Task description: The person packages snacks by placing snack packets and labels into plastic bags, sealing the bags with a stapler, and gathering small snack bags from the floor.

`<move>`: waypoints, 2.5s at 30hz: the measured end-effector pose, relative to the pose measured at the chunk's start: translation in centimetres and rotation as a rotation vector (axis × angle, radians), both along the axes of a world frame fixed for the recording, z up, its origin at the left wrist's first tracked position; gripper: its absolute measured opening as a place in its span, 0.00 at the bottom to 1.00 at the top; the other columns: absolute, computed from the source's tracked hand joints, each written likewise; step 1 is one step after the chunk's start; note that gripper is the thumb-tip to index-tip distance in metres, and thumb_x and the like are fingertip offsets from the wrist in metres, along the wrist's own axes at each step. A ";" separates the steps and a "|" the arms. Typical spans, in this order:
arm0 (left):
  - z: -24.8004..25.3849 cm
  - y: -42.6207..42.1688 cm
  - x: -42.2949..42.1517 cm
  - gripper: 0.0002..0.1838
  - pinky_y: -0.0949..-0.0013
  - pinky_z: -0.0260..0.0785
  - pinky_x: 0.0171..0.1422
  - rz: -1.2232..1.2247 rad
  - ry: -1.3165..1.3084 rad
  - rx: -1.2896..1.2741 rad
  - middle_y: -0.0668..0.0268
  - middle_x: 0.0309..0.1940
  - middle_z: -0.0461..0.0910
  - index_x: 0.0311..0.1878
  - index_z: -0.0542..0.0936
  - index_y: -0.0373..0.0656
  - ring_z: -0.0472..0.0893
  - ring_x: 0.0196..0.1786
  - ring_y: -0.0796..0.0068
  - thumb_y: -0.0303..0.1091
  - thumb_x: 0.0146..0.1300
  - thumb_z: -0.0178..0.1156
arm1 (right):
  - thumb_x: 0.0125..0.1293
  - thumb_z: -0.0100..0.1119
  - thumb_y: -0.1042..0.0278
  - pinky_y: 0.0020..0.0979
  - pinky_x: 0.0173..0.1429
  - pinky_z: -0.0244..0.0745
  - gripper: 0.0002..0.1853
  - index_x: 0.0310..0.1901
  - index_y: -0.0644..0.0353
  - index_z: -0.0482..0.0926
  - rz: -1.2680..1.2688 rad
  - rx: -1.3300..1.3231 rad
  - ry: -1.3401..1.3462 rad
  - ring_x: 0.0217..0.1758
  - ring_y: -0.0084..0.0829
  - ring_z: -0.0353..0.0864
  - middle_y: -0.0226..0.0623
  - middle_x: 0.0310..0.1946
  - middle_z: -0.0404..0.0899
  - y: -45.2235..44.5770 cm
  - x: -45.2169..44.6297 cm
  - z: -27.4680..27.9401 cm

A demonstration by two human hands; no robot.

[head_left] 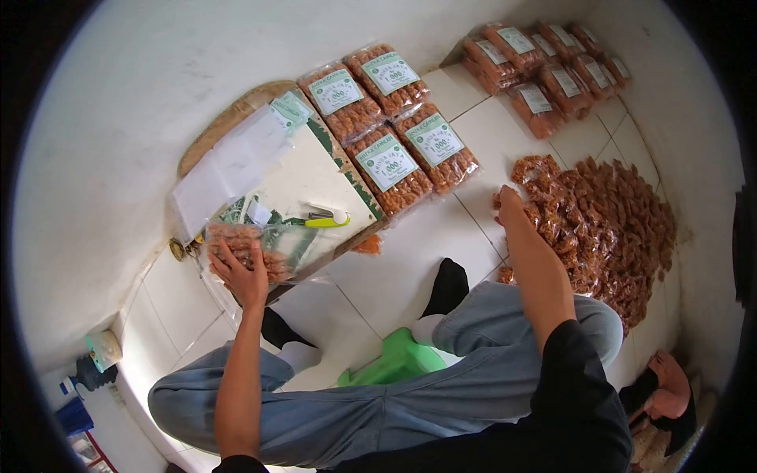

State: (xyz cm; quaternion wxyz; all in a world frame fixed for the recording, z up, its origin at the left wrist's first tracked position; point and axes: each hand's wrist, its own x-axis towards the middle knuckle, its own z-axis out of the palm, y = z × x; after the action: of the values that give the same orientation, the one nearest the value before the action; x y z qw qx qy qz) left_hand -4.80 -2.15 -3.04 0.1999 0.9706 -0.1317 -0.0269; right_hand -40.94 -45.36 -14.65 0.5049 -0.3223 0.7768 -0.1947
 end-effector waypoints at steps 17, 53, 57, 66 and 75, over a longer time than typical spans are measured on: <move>0.4 -0.1 -0.2 0.49 0.36 0.34 0.76 0.013 0.021 0.004 0.46 0.77 0.32 0.78 0.47 0.54 0.30 0.79 0.45 0.71 0.62 0.50 | 0.70 0.50 0.57 0.46 0.56 0.71 0.21 0.55 0.64 0.66 1.118 -0.868 0.718 0.55 0.49 0.71 0.51 0.50 0.69 6.5 -1.1 -2.9; 0.5 1.3 0.6 0.51 0.29 0.29 0.73 -0.071 0.050 -0.036 0.49 0.78 0.30 0.78 0.47 0.56 0.27 0.79 0.52 0.73 0.59 0.49 | 0.58 0.64 0.66 0.38 0.58 0.76 0.28 0.62 0.54 0.71 1.952 -0.386 -0.209 0.54 0.40 0.81 0.44 0.51 0.80 22.9 14.2 17.2; 0.7 1.5 0.7 0.50 0.30 0.27 0.73 -0.078 0.043 -0.031 0.49 0.78 0.30 0.78 0.47 0.56 0.26 0.80 0.52 0.74 0.59 0.48 | 0.55 0.62 0.61 0.45 0.53 0.77 0.31 0.64 0.41 0.71 1.902 -0.621 0.236 0.51 0.49 0.79 0.47 0.47 0.78 26.5 15.3 18.8; 0.7 1.9 0.8 0.49 0.30 0.28 0.74 -0.110 0.048 -0.029 0.50 0.78 0.29 0.77 0.48 0.55 0.27 0.79 0.50 0.72 0.61 0.49 | 0.61 0.57 0.60 0.50 0.46 0.78 0.32 0.69 0.38 0.63 1.918 -0.739 0.541 0.49 0.53 0.80 0.54 0.48 0.74 28.8 15.5 18.2; 0.7 2.0 0.7 0.49 0.29 0.28 0.73 -0.111 0.014 -0.063 0.49 0.78 0.32 0.77 0.49 0.54 0.27 0.80 0.51 0.73 0.60 0.48 | 0.61 0.58 0.56 0.50 0.44 0.77 0.24 0.59 0.47 0.71 1.888 -0.778 0.479 0.45 0.51 0.81 0.51 0.45 0.77 28.9 15.4 18.0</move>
State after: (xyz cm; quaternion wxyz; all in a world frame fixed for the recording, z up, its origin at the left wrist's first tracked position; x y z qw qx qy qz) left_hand -4.10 -0.14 -2.34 0.2297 0.9547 -0.1845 -0.0407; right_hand -25.56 -16.48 3.37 0.1464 -0.9676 0.1733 0.1107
